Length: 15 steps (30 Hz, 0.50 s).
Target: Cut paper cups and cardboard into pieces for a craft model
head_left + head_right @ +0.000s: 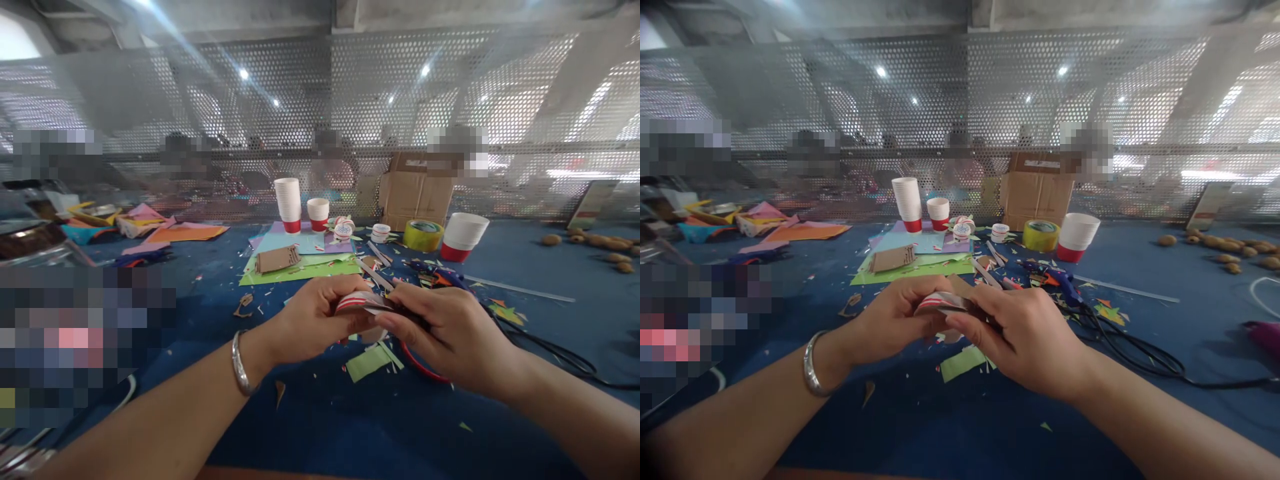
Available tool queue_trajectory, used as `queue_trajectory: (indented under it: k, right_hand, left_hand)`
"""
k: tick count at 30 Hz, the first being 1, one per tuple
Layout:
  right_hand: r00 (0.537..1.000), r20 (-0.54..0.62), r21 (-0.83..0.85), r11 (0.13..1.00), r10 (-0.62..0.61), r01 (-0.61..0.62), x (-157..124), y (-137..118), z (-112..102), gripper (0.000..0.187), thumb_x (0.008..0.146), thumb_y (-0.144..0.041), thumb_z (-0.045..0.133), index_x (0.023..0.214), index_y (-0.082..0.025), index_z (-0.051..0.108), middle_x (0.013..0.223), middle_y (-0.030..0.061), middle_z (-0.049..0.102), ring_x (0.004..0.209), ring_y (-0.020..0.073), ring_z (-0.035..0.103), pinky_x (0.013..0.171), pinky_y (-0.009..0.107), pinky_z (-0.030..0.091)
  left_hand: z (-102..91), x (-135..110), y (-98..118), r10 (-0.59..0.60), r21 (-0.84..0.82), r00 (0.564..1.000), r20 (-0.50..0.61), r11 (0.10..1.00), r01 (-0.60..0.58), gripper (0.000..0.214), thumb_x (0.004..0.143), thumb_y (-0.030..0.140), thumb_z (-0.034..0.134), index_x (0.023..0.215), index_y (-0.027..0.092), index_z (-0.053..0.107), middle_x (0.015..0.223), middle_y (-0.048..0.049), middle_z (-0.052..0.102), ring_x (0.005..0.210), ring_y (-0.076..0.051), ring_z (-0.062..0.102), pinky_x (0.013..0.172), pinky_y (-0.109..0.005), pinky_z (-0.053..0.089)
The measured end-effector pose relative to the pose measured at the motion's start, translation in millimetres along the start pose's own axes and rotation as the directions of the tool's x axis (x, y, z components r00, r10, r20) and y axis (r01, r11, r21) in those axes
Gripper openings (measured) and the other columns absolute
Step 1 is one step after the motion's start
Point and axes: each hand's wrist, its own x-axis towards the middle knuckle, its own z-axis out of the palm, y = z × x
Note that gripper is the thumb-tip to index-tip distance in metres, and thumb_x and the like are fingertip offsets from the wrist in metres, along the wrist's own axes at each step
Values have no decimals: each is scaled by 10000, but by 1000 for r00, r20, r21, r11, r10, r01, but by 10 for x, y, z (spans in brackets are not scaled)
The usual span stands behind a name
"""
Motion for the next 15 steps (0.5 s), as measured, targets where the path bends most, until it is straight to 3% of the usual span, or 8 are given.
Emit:
queue_trajectory:
  k: [5,9,15]
  right_hand:
    - [997,-51,-64,996,-64,61,-11,-16,-14,322,1005,-362,551,738,-216,445,559,-78,407,480,85,354,512,250,263]
    - [998,-56,-75,997,-26,22,-16,-39,-35,351,1001,-381,548,713,-212,440,545,-76,380,474,82,338,499,252,248]
    - [991,82,185,976,105,-119,42,-101,-65,391,1029,-416,484,707,-195,500,607,-53,429,530,81,379,515,227,298]
  left_hand:
    - [30,-23,34,14,20,1000,-12,1000,-14,194,934,319,656,858,144,626,755,8,551,629,-73,473,556,-203,409]
    - [40,-18,42,-44,-40,999,-15,998,43,207,924,340,662,863,148,613,730,15,535,586,-75,478,512,-201,414]
    - [-32,-2,50,-110,-164,986,122,978,129,198,914,299,670,817,154,577,686,34,493,563,-62,447,506,-185,392]
